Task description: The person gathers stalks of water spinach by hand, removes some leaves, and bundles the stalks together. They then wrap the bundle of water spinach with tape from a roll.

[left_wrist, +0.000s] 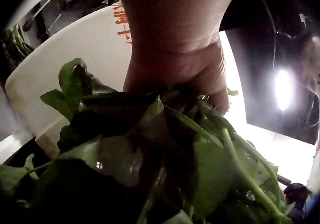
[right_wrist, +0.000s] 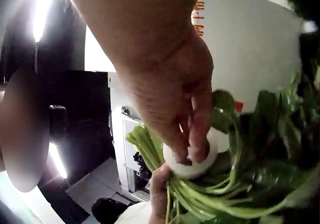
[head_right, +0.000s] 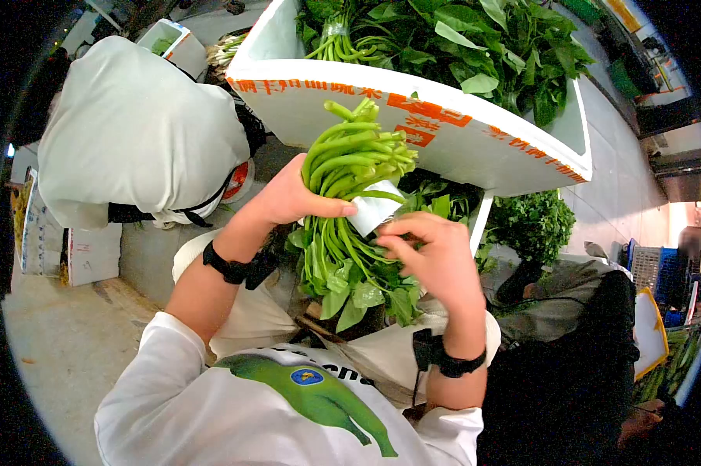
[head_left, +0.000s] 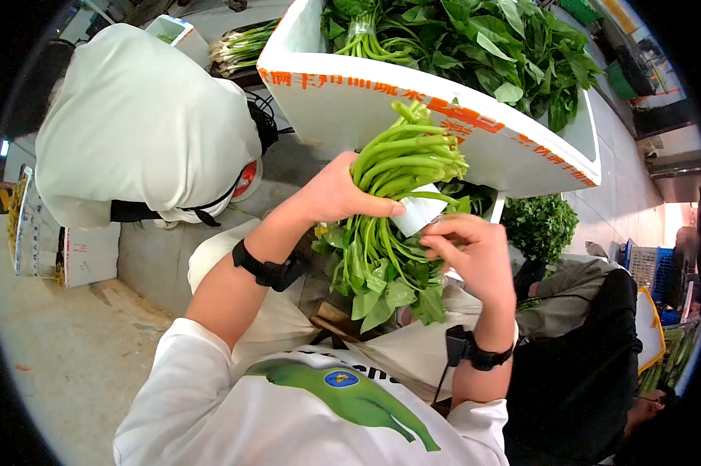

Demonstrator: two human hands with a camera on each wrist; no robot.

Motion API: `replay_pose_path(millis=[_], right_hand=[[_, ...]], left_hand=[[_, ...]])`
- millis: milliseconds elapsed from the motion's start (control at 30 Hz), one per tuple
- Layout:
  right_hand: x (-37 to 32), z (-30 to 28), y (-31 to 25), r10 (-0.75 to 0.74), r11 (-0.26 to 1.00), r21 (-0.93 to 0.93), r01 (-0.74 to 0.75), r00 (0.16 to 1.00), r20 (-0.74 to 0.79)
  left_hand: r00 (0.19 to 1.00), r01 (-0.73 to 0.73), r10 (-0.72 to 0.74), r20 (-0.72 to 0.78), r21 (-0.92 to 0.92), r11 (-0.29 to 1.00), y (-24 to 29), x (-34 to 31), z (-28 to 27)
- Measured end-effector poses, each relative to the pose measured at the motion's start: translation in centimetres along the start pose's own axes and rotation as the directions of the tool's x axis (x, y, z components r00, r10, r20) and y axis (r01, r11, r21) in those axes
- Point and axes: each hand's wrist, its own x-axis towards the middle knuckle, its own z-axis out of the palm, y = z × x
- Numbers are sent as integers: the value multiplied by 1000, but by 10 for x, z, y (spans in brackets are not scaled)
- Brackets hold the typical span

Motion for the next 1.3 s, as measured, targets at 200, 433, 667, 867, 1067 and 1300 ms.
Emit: replay_pose_path(millis=[200, 433, 667, 867, 1067, 1300], right_hand=[[26, -45, 11, -243, 951, -173, 258, 965, 101], [43, -23, 28, -290, 954, 5, 299, 924, 250], [31, -3, 22, -315, 893, -313, 324, 946, 81], [20, 11, 11, -321, 829, -511, 227, 942, -102], [21, 20, -1, -376, 754, -609, 248, 922, -90], [21, 29, -5, -424, 728, -626, 280, 902, -88]], left_hand=[[973, -20, 3, 230, 71, 997, 30, 10, -6], [939, 8, -74, 337, 195, 981, 31, 14, -7], [995, 36, -51, 90, 156, 987, 20, 15, -4], [991, 26, 12, -135, 273, 962, 14, 21, 8], [986, 82, -60, -158, 140, 987, 14, 20, 14], [976, 37, 22, -215, 269, 962, 8, 21, 19]])
